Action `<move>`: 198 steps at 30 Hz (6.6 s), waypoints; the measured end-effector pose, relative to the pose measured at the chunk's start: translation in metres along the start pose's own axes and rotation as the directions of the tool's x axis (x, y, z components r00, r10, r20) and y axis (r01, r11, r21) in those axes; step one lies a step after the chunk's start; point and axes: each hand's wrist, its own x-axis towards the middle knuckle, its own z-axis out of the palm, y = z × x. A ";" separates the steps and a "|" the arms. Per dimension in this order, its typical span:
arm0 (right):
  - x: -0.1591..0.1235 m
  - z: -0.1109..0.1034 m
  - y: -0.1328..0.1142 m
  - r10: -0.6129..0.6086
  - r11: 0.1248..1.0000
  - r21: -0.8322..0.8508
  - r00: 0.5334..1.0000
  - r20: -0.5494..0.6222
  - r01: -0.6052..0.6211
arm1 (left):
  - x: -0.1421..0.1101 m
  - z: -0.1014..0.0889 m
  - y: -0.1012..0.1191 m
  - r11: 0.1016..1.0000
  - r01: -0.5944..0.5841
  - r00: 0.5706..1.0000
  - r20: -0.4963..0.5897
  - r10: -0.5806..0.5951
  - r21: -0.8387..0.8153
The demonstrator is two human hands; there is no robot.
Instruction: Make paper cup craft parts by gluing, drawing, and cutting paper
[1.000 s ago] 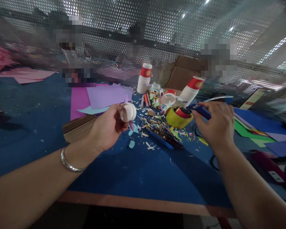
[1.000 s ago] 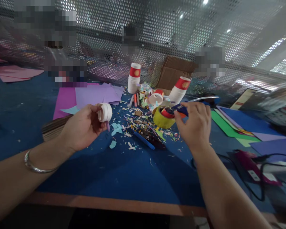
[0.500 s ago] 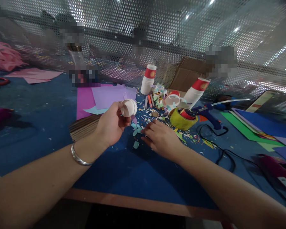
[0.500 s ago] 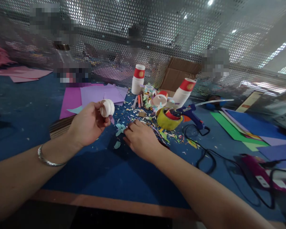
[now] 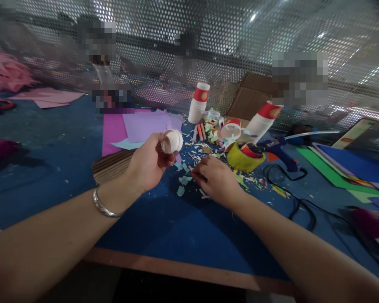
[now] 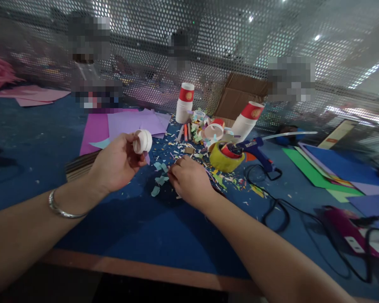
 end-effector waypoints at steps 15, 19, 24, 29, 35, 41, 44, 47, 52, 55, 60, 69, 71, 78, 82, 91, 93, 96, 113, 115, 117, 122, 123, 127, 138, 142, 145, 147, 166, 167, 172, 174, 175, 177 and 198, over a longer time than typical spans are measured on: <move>-0.013 -0.035 -0.007 0.224 0.799 0.587 0.971 -0.088 -0.132 | -0.002 -0.002 -0.012 0.961 0.079 0.980 0.157 -0.123 0.264; -0.012 -0.041 -0.012 0.251 0.721 0.676 0.966 -0.055 -0.149 | -0.004 -0.004 -0.016 0.954 0.073 0.963 0.229 -0.143 0.291; -0.012 -0.044 -0.017 0.258 0.662 0.735 0.965 -0.039 -0.148 | -0.005 -0.005 -0.020 0.943 0.057 0.951 0.271 -0.151 0.327; -0.011 -0.043 -0.015 0.262 0.657 0.740 0.964 -0.045 -0.144 | -0.004 -0.007 -0.023 0.940 0.036 0.945 0.295 -0.143 0.339; -0.012 -0.043 -0.016 0.275 0.662 0.732 0.961 -0.042 -0.157 | -0.004 -0.006 -0.020 0.950 0.047 0.952 0.275 -0.137 0.309; -0.012 -0.041 -0.018 0.296 0.653 0.744 0.952 -0.077 -0.142 | -0.005 -0.007 -0.022 0.944 0.009 0.943 0.313 -0.118 0.329; -0.012 -0.041 -0.018 0.296 0.666 0.734 0.950 -0.095 -0.134 | -0.005 -0.007 -0.022 0.945 0.006 0.942 0.315 -0.115 0.327; -0.012 -0.041 -0.019 0.296 0.675 0.726 0.950 -0.101 -0.133 | -0.004 -0.008 -0.021 0.950 -0.001 0.944 0.315 -0.103 0.313; -0.013 -0.041 -0.019 0.300 0.663 0.735 0.949 -0.091 -0.139 | -0.005 -0.007 -0.019 0.954 0.026 0.946 0.300 -0.120 0.300; -0.013 -0.041 -0.020 0.291 0.677 0.723 0.952 -0.091 -0.137 | -0.008 -0.005 -0.015 0.962 0.089 0.952 0.261 -0.159 0.259; -0.014 -0.041 -0.018 0.279 0.740 0.661 0.951 -0.136 -0.123 | -0.011 -0.003 -0.007 0.959 0.181 0.952 0.208 -0.227 0.218; -0.018 -0.036 -0.013 0.233 0.836 0.541 0.953 -0.196 -0.093 | -0.015 0.005 -0.007 0.961 0.213 0.960 0.145 -0.239 0.175; -0.018 -0.035 -0.013 0.228 0.843 0.529 0.953 -0.199 -0.091 | -0.016 0.007 -0.007 0.964 0.215 0.965 0.116 -0.234 0.156; -0.017 -0.036 -0.010 0.194 0.844 0.515 0.980 -0.034 -0.149 | -0.009 0.001 -0.005 0.978 0.056 0.989 0.124 -0.083 0.202; -0.016 -0.036 -0.009 0.100 0.858 0.476 0.972 0.212 -0.192 | -0.006 0.001 -0.003 0.983 0.002 0.994 0.111 -0.023 0.183; -0.004 -0.018 -0.006 0.093 0.964 0.233 0.984 0.155 -0.128 | -0.005 -0.002 -0.009 0.976 0.019 0.986 0.156 -0.054 0.219; 0.000 -0.013 -0.007 0.081 0.967 0.226 0.983 0.165 -0.117 | -0.006 -0.002 -0.009 0.977 0.029 0.987 0.150 -0.062 0.212; 0.003 -0.008 -0.008 0.082 0.962 0.245 0.982 0.172 -0.123 | -0.006 -0.001 -0.009 0.980 0.036 0.984 0.162 -0.069 0.198; 0.009 -0.003 -0.012 0.044 0.963 0.255 0.982 0.186 -0.092 | -0.002 -0.004 -0.011 0.976 0.012 0.984 0.168 -0.050 0.218; 0.009 -0.003 -0.012 0.049 0.960 0.265 0.984 0.173 -0.095 | -0.003 -0.003 -0.010 0.976 0.015 0.984 0.168 -0.053 0.218; 0.007 -0.005 -0.011 0.065 0.957 0.269 0.986 0.151 -0.104 | -0.003 -0.003 -0.009 0.976 0.020 0.983 0.172 -0.058 0.216; -0.005 -0.022 -0.007 0.160 0.904 0.397 0.987 0.030 -0.159 | -0.003 -0.003 -0.007 0.973 -0.012 0.982 0.184 -0.031 0.232; -0.007 -0.027 -0.007 0.168 0.880 0.448 0.986 0.017 -0.157 | -0.003 -0.003 -0.007 0.971 -0.017 0.982 0.188 -0.029 0.239; -0.012 -0.042 -0.010 0.249 0.780 0.599 0.968 -0.032 -0.181 | -0.001 -0.008 -0.012 0.957 -0.023 0.978 0.203 -0.037 0.288; -0.010 -0.045 -0.016 0.328 0.609 0.761 0.944 0.013 -0.222 | -0.002 -0.011 -0.020 0.929 -0.083 0.945 0.324 -0.041 0.361; -0.008 -0.045 -0.017 0.322 0.591 0.773 0.946 0.034 -0.229 | -0.005 -0.009 -0.020 0.924 -0.083 0.943 0.328 -0.048 0.374; -0.008 -0.045 -0.017 0.314 0.573 0.784 0.947 0.060 -0.240 | -0.006 -0.010 -0.021 0.912 -0.101 0.936 0.349 -0.049 0.399; -0.008 -0.045 -0.017 0.311 0.565 0.788 0.948 0.072 -0.245 | -0.006 -0.010 -0.021 0.907 -0.109 0.933 0.356 -0.048 0.407; -0.008 -0.045 -0.016 0.320 0.508 0.813 0.938 0.131 -0.286 | -0.011 -0.009 -0.019 0.870 -0.201 0.913 0.408 -0.001 0.451; -0.008 -0.045 -0.016 0.315 0.509 0.812 0.940 0.134 -0.287 | -0.010 -0.009 -0.019 0.870 -0.199 0.914 0.405 -0.001 0.451; -0.009 -0.045 -0.015 0.313 0.538 0.791 0.940 0.133 -0.291 | -0.006 -0.010 -0.019 0.897 -0.177 0.926 0.377 0.012 0.405; -0.009 -0.044 -0.014 0.315 0.588 0.755 0.942 0.116 -0.290 | -0.004 -0.010 -0.018 0.921 -0.155 0.942 0.335 0.028 0.358; -0.009 -0.043 -0.013 0.313 0.625 0.725 0.944 0.109 -0.291 | -0.003 -0.009 -0.017 0.934 -0.137 0.954 0.299 0.034 0.331; -0.009 -0.039 -0.013 0.284 0.709 0.648 0.954 0.098 -0.278 | -0.001 -0.007 -0.014 0.956 -0.103 0.973 0.227 0.040 0.275; 0.002 -0.010 -0.013 -0.111 0.972 0.229 0.970 0.216 0.060 | -0.001 -0.006 -0.013 0.969 -0.053 0.977 0.215 0.000 0.240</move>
